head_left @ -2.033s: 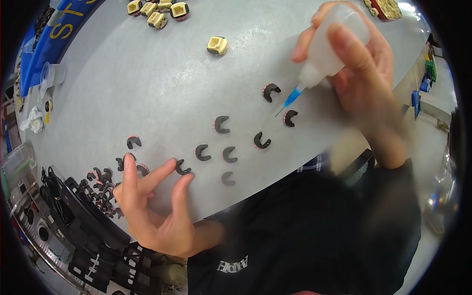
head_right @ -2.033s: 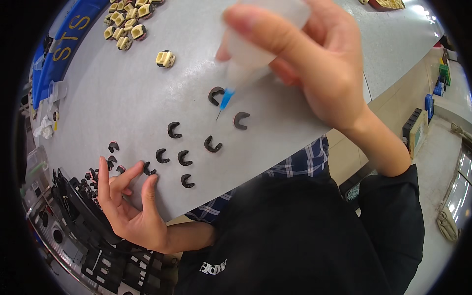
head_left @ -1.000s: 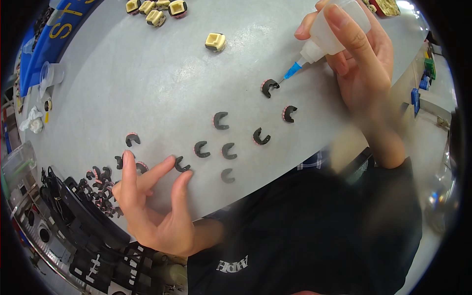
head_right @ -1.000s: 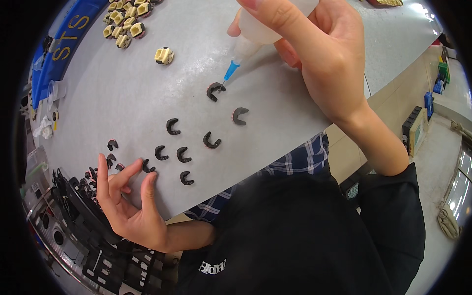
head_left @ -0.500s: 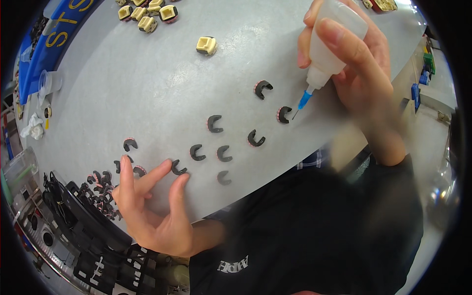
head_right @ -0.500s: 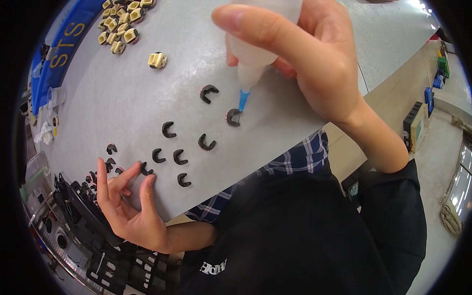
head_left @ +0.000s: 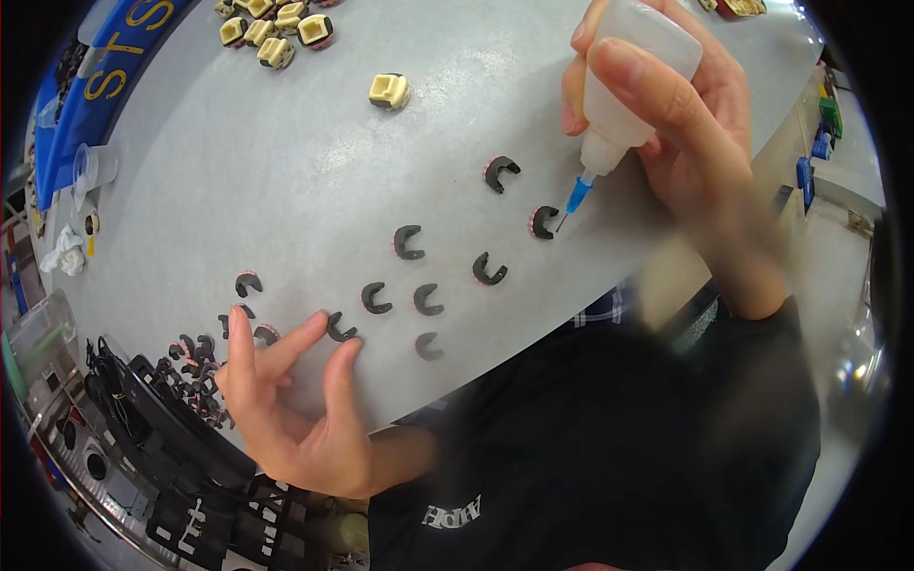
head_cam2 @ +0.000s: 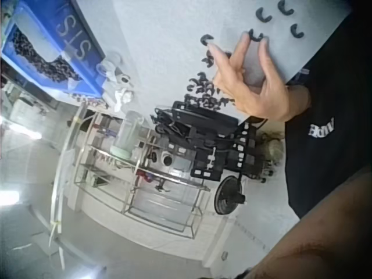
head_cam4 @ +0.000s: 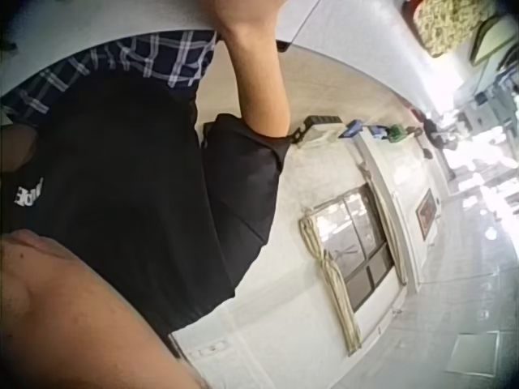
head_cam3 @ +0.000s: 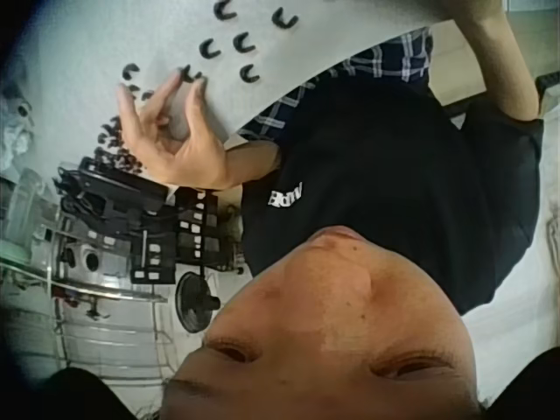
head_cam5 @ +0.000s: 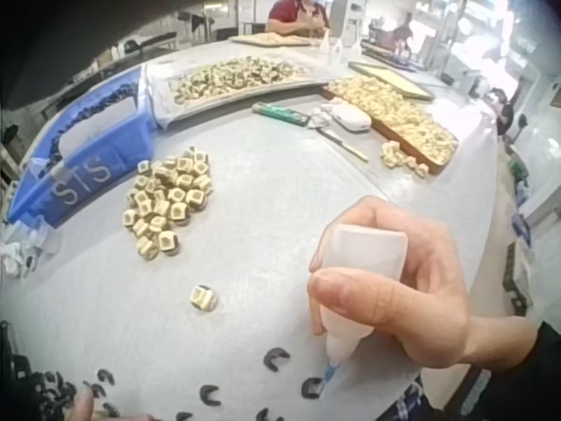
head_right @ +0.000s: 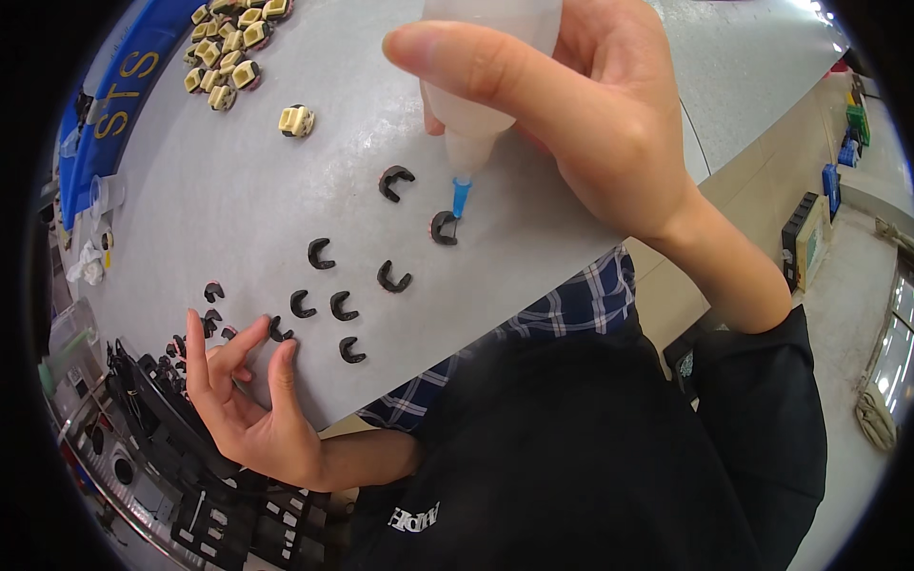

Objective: The person applies adhesive from a squeeze bottle onto small curved pieces, then attaches the curved pieces onto small square blocks by hand. The person wipes their hands with a tissue and continues assembling additional blocks.

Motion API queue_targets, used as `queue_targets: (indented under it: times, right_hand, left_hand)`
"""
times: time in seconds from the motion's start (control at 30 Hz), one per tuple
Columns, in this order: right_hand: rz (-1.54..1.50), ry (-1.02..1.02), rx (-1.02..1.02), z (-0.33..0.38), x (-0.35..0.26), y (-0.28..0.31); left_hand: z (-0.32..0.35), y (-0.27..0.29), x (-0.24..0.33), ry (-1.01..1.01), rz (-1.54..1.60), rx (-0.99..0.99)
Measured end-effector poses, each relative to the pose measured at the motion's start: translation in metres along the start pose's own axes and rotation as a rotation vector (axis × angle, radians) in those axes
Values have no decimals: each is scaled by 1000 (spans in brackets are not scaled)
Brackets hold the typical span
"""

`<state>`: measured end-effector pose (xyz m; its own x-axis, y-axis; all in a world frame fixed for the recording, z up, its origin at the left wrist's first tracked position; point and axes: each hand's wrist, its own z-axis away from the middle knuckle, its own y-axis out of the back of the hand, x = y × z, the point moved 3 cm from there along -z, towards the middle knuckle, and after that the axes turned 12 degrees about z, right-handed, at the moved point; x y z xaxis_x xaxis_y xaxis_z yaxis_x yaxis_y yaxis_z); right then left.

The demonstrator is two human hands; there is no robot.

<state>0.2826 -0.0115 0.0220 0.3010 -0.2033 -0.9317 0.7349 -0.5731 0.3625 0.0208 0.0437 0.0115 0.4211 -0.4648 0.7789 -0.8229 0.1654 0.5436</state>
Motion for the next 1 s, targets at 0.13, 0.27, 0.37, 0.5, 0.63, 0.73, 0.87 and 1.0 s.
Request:
queue_targets:
  times: [0.13,0.27,0.37,0.5,0.63,0.73,0.87,1.0]
  right_hand:
    - [0,6,4,1,-1,0]
    - [-6,12,10,0,-1,-1]
    - [-14,19,15,-1,-1,-2]
    - [-27,32,28,0,-1,-2]
    - [-66,65,58,-2,-1,0]
    - [-160,121,94,-4,1,1]
    - [-517,162,-8,-8,7,-1]
    - [-74,351,11,-13,3,-2]
  left_hand:
    - [0,0,0,3,-16,0]
    - [0,1,-1,1,3,-9]
    - [0,1,0,-10,3,-10]
    - [0,1,1,3,-1,-17]
    - [0,1,0,13,13,3]
    - [0,2,1,45,23,1]
    - [0,5,5,14,-9,-48]
    - [0,9,10,-5,52,-50]
